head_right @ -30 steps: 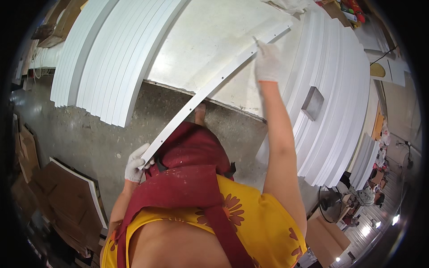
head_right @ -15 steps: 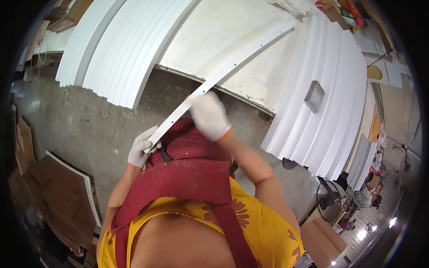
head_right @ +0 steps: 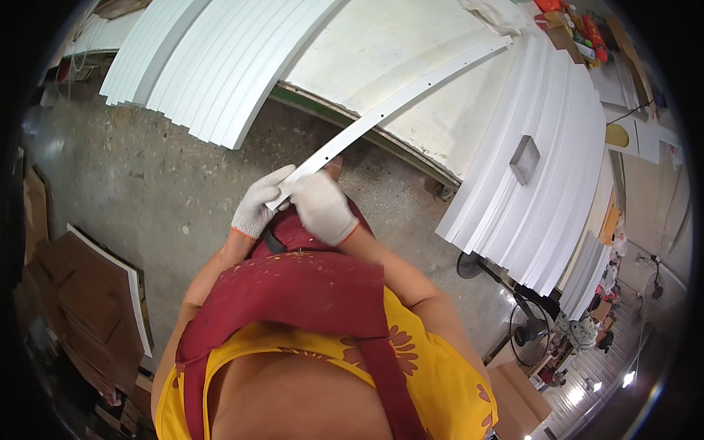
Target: The person sands the surface and edges of white wooden planks using a sanding block by hand and wipes away dust with a cloth.
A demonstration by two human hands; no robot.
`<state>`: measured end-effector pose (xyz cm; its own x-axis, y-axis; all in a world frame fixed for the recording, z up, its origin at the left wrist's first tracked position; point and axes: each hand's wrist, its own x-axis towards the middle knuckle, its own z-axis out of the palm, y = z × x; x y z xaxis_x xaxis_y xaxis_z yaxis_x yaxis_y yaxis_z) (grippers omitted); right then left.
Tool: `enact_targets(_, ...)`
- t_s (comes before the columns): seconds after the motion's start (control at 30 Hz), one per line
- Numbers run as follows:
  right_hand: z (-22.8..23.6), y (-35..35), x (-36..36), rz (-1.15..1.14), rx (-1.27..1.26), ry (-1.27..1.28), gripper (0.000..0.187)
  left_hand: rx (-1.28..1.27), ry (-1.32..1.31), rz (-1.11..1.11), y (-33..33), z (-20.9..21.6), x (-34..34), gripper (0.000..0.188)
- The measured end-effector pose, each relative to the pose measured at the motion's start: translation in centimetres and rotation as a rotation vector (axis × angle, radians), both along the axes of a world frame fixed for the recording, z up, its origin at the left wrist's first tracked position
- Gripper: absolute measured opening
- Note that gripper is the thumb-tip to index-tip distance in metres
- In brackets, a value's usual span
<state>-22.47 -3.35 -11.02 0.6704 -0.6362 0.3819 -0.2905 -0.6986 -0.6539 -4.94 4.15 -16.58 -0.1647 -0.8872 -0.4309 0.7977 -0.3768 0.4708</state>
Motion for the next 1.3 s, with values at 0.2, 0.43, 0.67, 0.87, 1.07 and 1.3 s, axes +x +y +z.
enact_targets(0.2, 1.3, -6.6, -3.7, -0.412, 0.045, 0.036, 0.016, 0.058, 0.655, 0.146, 0.7, -1.6, -0.2, 0.07)
enact_targets(0.43, -1.2, -6.0, -3.5, -0.312, -0.232, 0.091, 0.026, 0.126, 0.865, 0.073, -0.8, -1.9, -1.8, 0.062)
enact_targets(0.67, -0.7, 4.0, 2.2, 0.243, 0.145, 0.114, 0.03, -0.002, 0.851, 0.081, -0.4, -1.3, -1.5, 0.057)
enact_targets(0.87, 3.1, -2.7, -1.8, -0.347, 0.28, -0.017, 0.023, 0.018, 0.759, 0.072, -0.7, -0.8, 0.0, 0.053)
enact_targets(1.07, 3.0, -3.0, 0.4, -0.273, 0.13, -0.014, 0.022, -0.051, -0.254, -0.066, 1.4, 4.0, 4.4, 0.073)
enact_targets(1.3, -2.5, -3.4, 0.5, -0.158, -0.19, 0.097, 0.018, 0.051, -0.203, -0.047, 6.9, 2.0, 7.7, 0.064)
